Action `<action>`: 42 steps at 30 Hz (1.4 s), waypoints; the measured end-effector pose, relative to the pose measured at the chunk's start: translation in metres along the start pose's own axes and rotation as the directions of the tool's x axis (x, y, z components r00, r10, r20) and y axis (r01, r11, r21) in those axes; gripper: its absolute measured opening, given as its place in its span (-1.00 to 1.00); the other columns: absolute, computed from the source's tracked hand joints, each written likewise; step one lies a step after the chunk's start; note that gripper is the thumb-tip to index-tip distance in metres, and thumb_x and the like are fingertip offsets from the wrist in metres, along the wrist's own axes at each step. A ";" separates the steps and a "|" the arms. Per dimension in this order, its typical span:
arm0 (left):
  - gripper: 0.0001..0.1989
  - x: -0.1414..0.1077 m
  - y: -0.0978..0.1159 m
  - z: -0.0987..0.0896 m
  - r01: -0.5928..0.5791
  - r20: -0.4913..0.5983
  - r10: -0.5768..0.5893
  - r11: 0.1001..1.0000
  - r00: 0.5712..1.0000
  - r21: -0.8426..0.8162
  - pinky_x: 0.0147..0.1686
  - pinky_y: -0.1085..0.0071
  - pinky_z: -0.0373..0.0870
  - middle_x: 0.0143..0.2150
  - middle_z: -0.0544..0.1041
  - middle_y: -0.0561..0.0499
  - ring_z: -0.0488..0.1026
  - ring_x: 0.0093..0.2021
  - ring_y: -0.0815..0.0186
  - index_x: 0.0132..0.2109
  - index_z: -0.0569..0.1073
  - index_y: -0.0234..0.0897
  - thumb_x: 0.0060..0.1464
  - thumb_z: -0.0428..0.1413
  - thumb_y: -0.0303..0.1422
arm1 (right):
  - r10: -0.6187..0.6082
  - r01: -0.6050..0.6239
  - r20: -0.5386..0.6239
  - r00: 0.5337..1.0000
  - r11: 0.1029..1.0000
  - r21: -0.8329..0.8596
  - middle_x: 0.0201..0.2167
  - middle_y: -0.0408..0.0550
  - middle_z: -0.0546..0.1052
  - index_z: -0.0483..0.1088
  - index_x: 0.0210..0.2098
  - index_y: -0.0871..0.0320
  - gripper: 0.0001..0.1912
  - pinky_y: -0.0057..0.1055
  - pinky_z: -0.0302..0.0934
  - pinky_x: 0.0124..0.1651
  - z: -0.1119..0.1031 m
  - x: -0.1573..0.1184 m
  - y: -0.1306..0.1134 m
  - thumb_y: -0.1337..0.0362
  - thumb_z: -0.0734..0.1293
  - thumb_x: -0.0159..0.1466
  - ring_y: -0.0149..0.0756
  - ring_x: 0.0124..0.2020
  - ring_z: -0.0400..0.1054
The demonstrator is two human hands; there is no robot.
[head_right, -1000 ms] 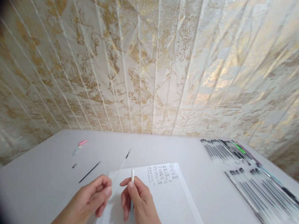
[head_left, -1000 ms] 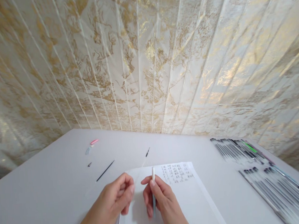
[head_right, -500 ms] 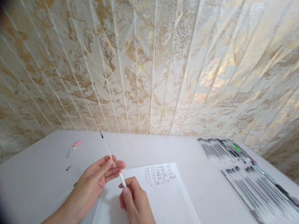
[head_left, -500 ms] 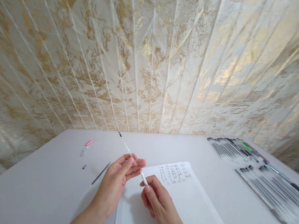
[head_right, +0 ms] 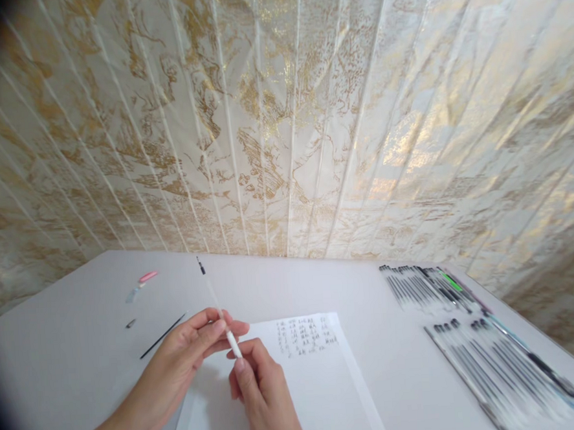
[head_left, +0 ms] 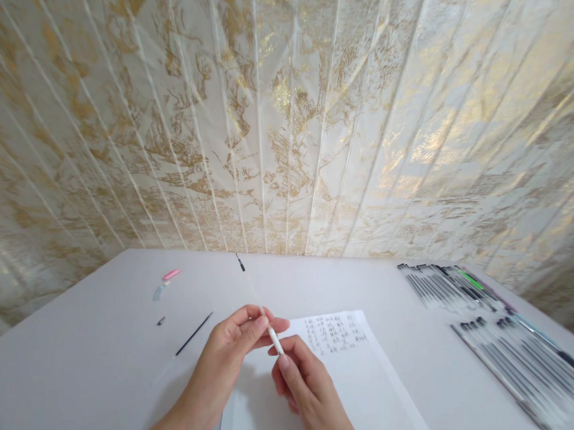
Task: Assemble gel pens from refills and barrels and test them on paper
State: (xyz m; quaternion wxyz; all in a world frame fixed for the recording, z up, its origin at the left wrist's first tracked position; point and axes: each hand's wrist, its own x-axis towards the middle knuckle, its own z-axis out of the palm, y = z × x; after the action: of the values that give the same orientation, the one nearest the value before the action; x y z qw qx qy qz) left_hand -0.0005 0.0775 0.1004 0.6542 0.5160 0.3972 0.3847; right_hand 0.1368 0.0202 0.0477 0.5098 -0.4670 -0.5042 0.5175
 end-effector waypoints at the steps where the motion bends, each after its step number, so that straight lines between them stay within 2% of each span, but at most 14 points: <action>1: -0.72 -0.001 0.000 0.001 -0.008 -0.017 0.009 0.999 1.000 0.047 -0.04 0.27 0.35 -0.13 0.63 -0.09 0.54 -0.12 0.10 -0.30 0.50 -0.22 0.08 0.14 -0.09 | 0.005 -0.005 0.000 1.000 1.000 0.020 -0.58 -0.28 0.21 0.32 -0.20 0.13 -0.57 -0.50 -0.17 -0.57 0.000 0.000 -0.001 -0.12 0.17 0.32 -0.49 -0.63 -0.08; 3: -0.71 -0.005 -0.001 0.005 -0.028 -0.041 0.033 0.993 0.999 0.113 0.00 0.32 0.33 -0.05 0.61 -0.09 0.50 -0.04 0.10 -0.26 0.56 -0.20 0.06 0.15 -0.08 | 0.010 -0.010 0.000 1.000 0.998 0.068 -0.59 -0.28 0.21 0.33 -0.19 0.13 -0.57 -0.50 -0.18 -0.57 0.001 0.000 -0.002 -0.12 0.18 0.31 -0.49 -0.64 -0.08; 6: -0.59 -0.008 -0.001 0.007 -0.064 -0.020 0.068 0.985 0.998 0.161 0.03 0.36 0.32 0.07 0.54 -0.10 0.43 0.08 0.10 -0.05 0.54 -0.16 0.02 0.16 -0.04 | -0.041 0.042 -0.015 0.999 0.988 0.145 -0.58 -0.26 0.26 0.35 -0.19 0.14 -0.58 -0.50 -0.08 -0.54 0.001 0.000 -0.004 -0.10 0.19 0.32 -0.49 -0.63 0.01; 9: -0.50 0.001 0.008 -0.014 -0.141 -0.038 0.164 0.928 0.986 0.345 0.03 0.35 0.31 0.11 0.50 -0.10 0.43 0.06 0.11 0.08 0.44 -0.13 0.00 0.18 -0.07 | -0.085 0.093 -0.045 0.995 0.969 0.229 -0.56 -0.22 0.33 0.34 -0.20 0.12 -0.63 -0.45 0.07 -0.41 -0.001 0.001 -0.004 -0.07 0.20 0.33 -0.43 -0.56 0.15; 11: -0.57 0.014 0.020 -0.048 -0.176 -0.146 0.311 0.800 0.939 0.573 -0.04 0.35 0.34 0.04 0.52 -0.09 0.47 -0.06 0.13 0.01 0.43 -0.17 0.03 0.14 -0.09 | -0.084 0.098 -0.062 0.995 0.957 0.274 -0.56 -0.20 0.35 0.35 -0.20 0.10 -0.65 -0.40 0.11 -0.32 -0.003 0.002 -0.004 -0.06 0.21 0.32 -0.37 -0.51 0.19; 13: -0.66 0.029 0.032 -0.093 -0.046 -0.260 0.474 0.541 0.841 0.839 -0.14 0.37 0.36 -0.06 0.54 -0.02 0.48 -0.19 0.20 -0.08 0.39 -0.20 0.09 0.01 -0.10 | -0.080 0.102 -0.084 0.993 0.950 0.295 -0.55 -0.17 0.38 0.37 -0.21 0.08 -0.67 -0.36 0.11 -0.24 -0.004 0.003 -0.005 -0.05 0.23 0.32 -0.32 -0.45 0.21; 16: -0.75 0.047 0.044 -0.158 0.162 -0.328 0.451 0.367 0.830 0.916 -0.29 0.33 0.30 -0.29 0.54 -0.01 0.46 -0.27 0.10 -0.24 0.41 -0.27 0.06 -0.01 -0.20 | -0.066 0.096 -0.112 0.992 0.949 0.299 -0.47 -0.13 0.42 0.40 -0.24 0.06 -0.70 -0.32 0.08 -0.15 -0.004 0.002 -0.009 -0.03 0.25 0.30 -0.26 -0.35 0.23; 18: -0.76 0.054 0.045 -0.186 0.208 -0.319 0.432 0.285 0.844 0.936 -0.34 0.33 0.26 -0.30 0.52 -0.04 0.45 -0.30 0.09 -0.28 0.44 -0.27 0.07 -0.06 -0.26 | -0.072 0.103 -0.120 0.990 0.955 0.278 -0.44 -0.11 0.43 0.42 -0.27 0.06 -0.69 -0.32 0.06 -0.13 -0.004 0.002 -0.011 -0.04 0.26 0.30 -0.24 -0.31 0.23; 21: -0.76 0.063 0.038 -0.198 0.216 -0.270 0.419 0.171 0.867 0.961 -0.35 0.31 0.22 -0.25 0.52 -0.10 0.45 -0.26 0.04 -0.31 0.49 -0.22 0.06 -0.05 -0.28 | -0.094 0.121 -0.121 0.988 0.963 0.241 -0.44 -0.10 0.44 0.44 -0.29 0.06 -0.68 -0.31 0.06 -0.13 -0.004 0.001 -0.013 -0.05 0.27 0.28 -0.23 -0.31 0.24; 26: -0.79 0.077 0.022 -0.189 0.223 -0.227 0.375 0.056 0.899 0.973 -0.35 0.25 0.21 -0.37 0.53 -0.18 0.41 -0.23 -0.06 -0.42 0.48 -0.20 0.05 -0.03 -0.34 | -0.127 0.141 -0.075 0.989 0.964 0.225 -0.47 -0.10 0.44 0.43 -0.30 0.08 -0.68 -0.30 0.10 -0.17 -0.003 0.001 -0.008 -0.05 0.28 0.28 -0.24 -0.35 0.26; 30: -0.80 0.082 0.016 -0.185 0.199 -0.205 0.363 0.053 0.909 0.979 -0.29 0.21 0.23 -0.42 0.50 -0.16 0.41 -0.25 -0.04 -0.48 0.42 -0.19 0.05 -0.03 -0.38 | -0.128 0.132 -0.032 0.991 0.959 0.249 -0.49 -0.10 0.43 0.43 -0.29 0.09 -0.68 -0.30 0.14 -0.19 -0.003 0.002 -0.005 -0.04 0.29 0.28 -0.26 -0.38 0.27; 34: -0.82 0.084 0.014 -0.183 0.161 -0.202 0.359 0.141 0.911 0.977 -0.24 0.21 0.23 -0.47 0.47 -0.09 0.41 -0.28 0.00 -0.54 0.37 -0.18 0.00 0.02 -0.39 | -0.113 0.116 -0.027 0.993 0.962 0.249 -0.50 -0.12 0.42 0.44 -0.26 0.11 -0.69 -0.33 0.14 -0.21 -0.002 0.002 -0.003 -0.01 0.29 0.28 -0.29 -0.40 0.26; 38: -0.84 0.085 0.017 -0.178 0.142 -0.261 0.345 0.334 0.902 0.932 -0.23 0.24 0.24 -0.57 0.40 0.00 0.43 -0.34 0.05 -0.58 0.32 -0.17 -0.10 0.03 -0.45 | -0.103 0.111 -0.043 0.994 0.964 0.241 -0.52 -0.15 0.39 0.41 -0.25 0.12 -0.67 -0.37 0.14 -0.27 -0.003 0.001 -0.004 -0.03 0.27 0.30 -0.35 -0.45 0.24; 42: -0.93 0.077 0.024 -0.152 0.071 -0.304 0.301 0.595 0.904 0.801 -0.15 0.22 0.28 -0.41 0.52 -0.04 0.45 -0.25 0.06 -0.44 0.48 -0.19 -0.11 0.09 -0.37 | -0.014 0.019 -0.037 0.999 0.989 0.147 -0.59 -0.24 0.29 0.36 -0.19 0.12 -0.61 -0.45 0.00 -0.47 -0.004 0.002 -0.007 -0.08 0.21 0.31 -0.45 -0.61 0.07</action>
State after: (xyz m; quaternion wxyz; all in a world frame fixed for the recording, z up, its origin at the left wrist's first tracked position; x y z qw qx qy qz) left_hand -0.1119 0.2077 0.0911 0.2298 0.6851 0.6186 0.3083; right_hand 0.1410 0.0218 0.0550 0.5561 -0.4330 -0.4593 0.5407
